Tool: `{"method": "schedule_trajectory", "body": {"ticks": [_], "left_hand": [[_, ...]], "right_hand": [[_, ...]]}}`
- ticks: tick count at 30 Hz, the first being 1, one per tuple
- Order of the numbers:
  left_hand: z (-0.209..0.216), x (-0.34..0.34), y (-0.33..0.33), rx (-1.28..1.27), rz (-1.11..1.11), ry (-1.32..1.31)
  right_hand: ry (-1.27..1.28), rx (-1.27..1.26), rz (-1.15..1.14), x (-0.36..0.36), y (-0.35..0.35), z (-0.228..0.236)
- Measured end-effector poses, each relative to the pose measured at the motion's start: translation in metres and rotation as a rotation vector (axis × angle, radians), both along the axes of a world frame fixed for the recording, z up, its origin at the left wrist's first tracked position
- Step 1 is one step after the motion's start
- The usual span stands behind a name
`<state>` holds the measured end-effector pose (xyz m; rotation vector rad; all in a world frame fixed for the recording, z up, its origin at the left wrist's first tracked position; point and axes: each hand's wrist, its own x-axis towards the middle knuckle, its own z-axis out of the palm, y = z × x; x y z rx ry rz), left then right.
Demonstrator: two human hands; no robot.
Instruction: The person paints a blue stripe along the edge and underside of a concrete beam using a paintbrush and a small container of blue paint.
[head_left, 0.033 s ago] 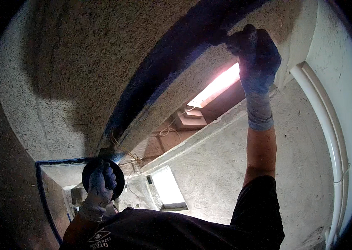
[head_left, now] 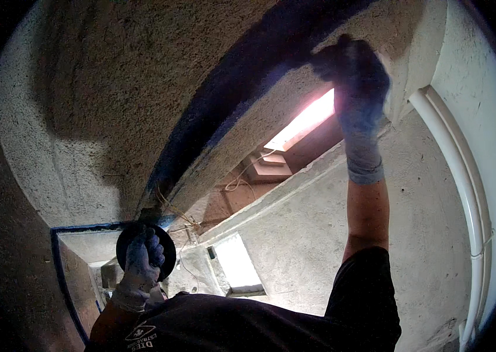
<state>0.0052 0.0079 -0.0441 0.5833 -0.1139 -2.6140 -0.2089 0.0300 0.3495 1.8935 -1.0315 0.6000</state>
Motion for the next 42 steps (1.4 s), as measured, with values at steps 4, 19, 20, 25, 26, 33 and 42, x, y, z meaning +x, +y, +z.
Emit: {"method": "schedule_trajectory", "body": {"ticks": [4,19,20,25,26,33,42], "left_hand": [[0.009,0.0,0.0,-0.002,0.007,-0.031],[-0.011,0.006,0.012,-0.356,0.109,0.116],[-0.027,0.006,0.008,-0.149,0.049,0.346],[-0.04,0.0,0.006,-0.163,0.038,0.464],[-0.048,-0.003,0.003,-0.156,0.003,0.543],[-0.01,0.011,0.016,-0.344,0.118,0.079],[-0.009,-0.002,0.005,-0.054,-0.015,0.011]], "right_hand": [[0.022,0.036,-0.406,-0.006,0.015,0.004],[0.163,0.333,-0.284,0.01,-0.014,-0.029],[0.191,0.383,-0.25,0.01,-0.014,-0.024],[0.286,0.366,-0.167,0.015,-0.016,-0.025],[0.375,0.346,-0.103,0.012,-0.017,-0.029],[0.657,0.457,-0.379,0.02,0.026,-0.09],[0.535,0.483,-0.396,0.022,0.025,-0.112]]}}
